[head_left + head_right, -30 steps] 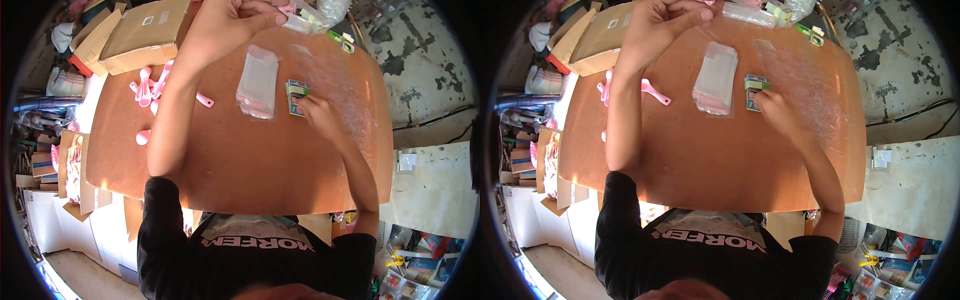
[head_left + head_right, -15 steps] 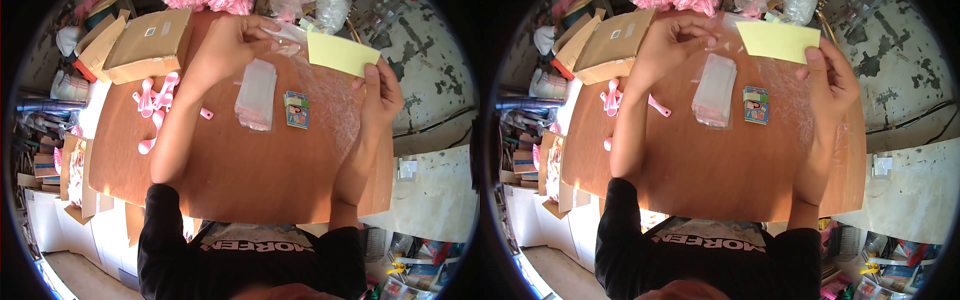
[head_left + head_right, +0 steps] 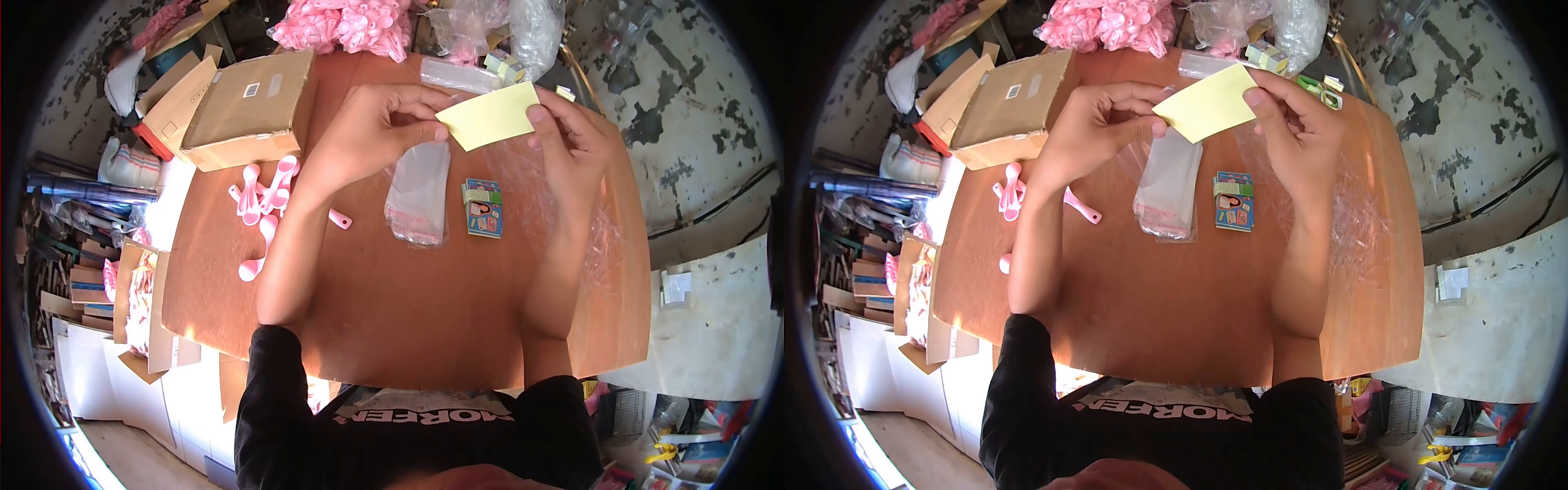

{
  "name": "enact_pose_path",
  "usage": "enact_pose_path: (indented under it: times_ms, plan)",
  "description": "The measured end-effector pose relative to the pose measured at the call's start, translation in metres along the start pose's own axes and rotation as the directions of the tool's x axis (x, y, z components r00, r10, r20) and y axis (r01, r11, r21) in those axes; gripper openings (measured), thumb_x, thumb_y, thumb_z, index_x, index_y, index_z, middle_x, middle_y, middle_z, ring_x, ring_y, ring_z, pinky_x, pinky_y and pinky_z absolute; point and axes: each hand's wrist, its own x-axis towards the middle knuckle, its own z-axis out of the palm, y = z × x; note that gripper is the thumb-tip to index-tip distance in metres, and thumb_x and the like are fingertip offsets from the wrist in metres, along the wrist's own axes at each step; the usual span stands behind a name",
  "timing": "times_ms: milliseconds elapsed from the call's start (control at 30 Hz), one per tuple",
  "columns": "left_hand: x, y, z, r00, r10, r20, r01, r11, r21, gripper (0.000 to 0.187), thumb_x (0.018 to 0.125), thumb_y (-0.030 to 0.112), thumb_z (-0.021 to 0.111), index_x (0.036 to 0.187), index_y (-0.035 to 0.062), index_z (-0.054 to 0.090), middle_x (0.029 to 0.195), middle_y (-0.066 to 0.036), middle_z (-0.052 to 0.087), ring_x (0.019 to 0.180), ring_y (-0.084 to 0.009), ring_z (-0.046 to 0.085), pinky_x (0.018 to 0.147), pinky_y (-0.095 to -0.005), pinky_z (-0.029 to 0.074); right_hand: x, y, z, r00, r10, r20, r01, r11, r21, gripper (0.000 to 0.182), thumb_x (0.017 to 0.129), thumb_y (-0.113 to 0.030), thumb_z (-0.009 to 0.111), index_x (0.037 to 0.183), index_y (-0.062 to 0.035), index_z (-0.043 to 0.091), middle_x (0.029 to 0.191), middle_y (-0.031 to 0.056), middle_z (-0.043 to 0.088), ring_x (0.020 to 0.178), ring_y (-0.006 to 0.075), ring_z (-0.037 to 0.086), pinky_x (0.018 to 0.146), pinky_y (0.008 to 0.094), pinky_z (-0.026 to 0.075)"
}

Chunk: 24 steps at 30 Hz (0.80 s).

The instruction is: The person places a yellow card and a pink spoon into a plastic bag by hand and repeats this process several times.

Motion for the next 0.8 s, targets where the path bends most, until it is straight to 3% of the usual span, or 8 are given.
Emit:
enact_pose_path:
  times_ms: [167,267,367,433,467,567,700,800]
  plan:
    - [0.001,0.002,0.005,0.999,-0.025,0.021,0.024,0.998,0.052,0.032,0.085,-0.001,0.069,0.116,-0.0042,0.064,0.098,-0.007,0.071,0.090,-0.0098,0.065,0.081,-0.0249,0.052,-0.002,0.003,0.002,0.999,-0.001,-0.035,0.003,0.998,0.058,0.017,0.085,-0.003,0.071,0.101,0.0021,0.068,0.086,0.0044,0.069,0.068,0.0029,0.056,0.056,0.0173,0.046]
    - [-0.001,0.005,0.008,1.000,0.002,0.004,-0.002,0.999,0.036,0.031,0.085,0.000,0.069,0.116,-0.0041,0.064,0.099,-0.007,0.071,0.090,-0.0094,0.065,0.080,-0.0246,0.052,-0.006,0.005,0.003,0.999,-0.026,0.038,0.024,0.999,0.042,0.014,0.085,-0.002,0.070,0.099,0.0026,0.067,0.087,0.0045,0.069,0.067,0.0035,0.058,0.058,0.0173,0.047]
    - [-0.002,0.006,0.012,1.000,-0.024,-0.009,0.024,1.000,0.001,0.031,0.085,0.001,0.070,0.115,-0.0042,0.065,0.100,-0.007,0.071,0.090,-0.0096,0.065,0.078,-0.0241,0.053,-0.006,0.005,0.008,0.996,0.037,0.077,-0.044,0.995,0.092,0.014,0.083,-0.002,0.072,0.097,0.0006,0.069,0.090,0.0055,0.069,0.074,0.0086,0.062,0.064,0.0202,0.049]
    - [-0.003,0.009,0.015,0.999,-0.023,-0.037,0.020,0.996,-0.085,0.031,0.086,0.003,0.070,0.116,-0.0038,0.064,0.100,-0.008,0.071,0.089,-0.0101,0.065,0.076,-0.0235,0.053,0.000,0.004,0.011,0.928,-0.261,0.267,0.295,0.951,-0.096,0.013,0.080,-0.005,0.074,0.093,-0.0021,0.072,0.094,0.0074,0.069,0.085,0.0167,0.064,0.073,0.0264,0.050]
    - [-0.004,0.011,0.016,0.999,-0.021,-0.039,0.018,0.996,-0.084,0.031,0.086,0.003,0.070,0.116,-0.0038,0.064,0.100,-0.008,0.071,0.089,-0.0101,0.065,0.076,-0.0235,0.053,-0.001,0.001,0.011,0.916,-0.242,0.319,0.306,0.938,-0.166,0.013,0.078,-0.008,0.074,0.090,-0.0038,0.073,0.100,0.0092,0.068,0.094,0.0224,0.063,0.080,0.0322,0.049]
    - [-0.006,0.013,0.016,0.998,-0.001,-0.056,-0.004,0.996,-0.093,0.028,0.086,0.002,0.069,0.114,-0.0039,0.065,0.100,-0.008,0.071,0.089,-0.0103,0.065,0.077,-0.0241,0.054,-0.006,0.003,0.018,0.914,-0.198,0.355,0.230,0.972,-0.050,0.014,0.079,-0.010,0.074,0.092,-0.0033,0.072,0.102,0.0100,0.067,0.096,0.0230,0.063,0.083,0.0344,0.048]
    - [-0.006,0.009,0.018,0.996,0.086,-0.037,-0.089,0.993,-0.073,0.024,0.087,0.001,0.067,0.110,-0.0042,0.067,0.101,-0.010,0.071,0.090,-0.0112,0.065,0.079,-0.0252,0.054,-0.006,0.003,0.016,0.881,-0.202,0.429,0.247,0.968,-0.051,0.015,0.080,-0.010,0.073,0.093,-0.0022,0.071,0.104,0.0118,0.066,0.099,0.0236,0.062,0.084,0.0350,0.048]
    - [-0.006,0.009,0.024,0.996,0.085,-0.018,-0.086,0.992,-0.096,0.023,0.087,0.000,0.066,0.110,-0.0038,0.068,0.101,-0.011,0.071,0.090,-0.0118,0.065,0.080,-0.0262,0.054,-0.012,0.005,0.015,0.828,-0.095,0.553,0.124,0.992,-0.015,0.016,0.082,-0.010,0.071,0.096,-0.0013,0.070,0.096,0.0111,0.067,0.089,0.0224,0.064,0.077,0.0321,0.049]
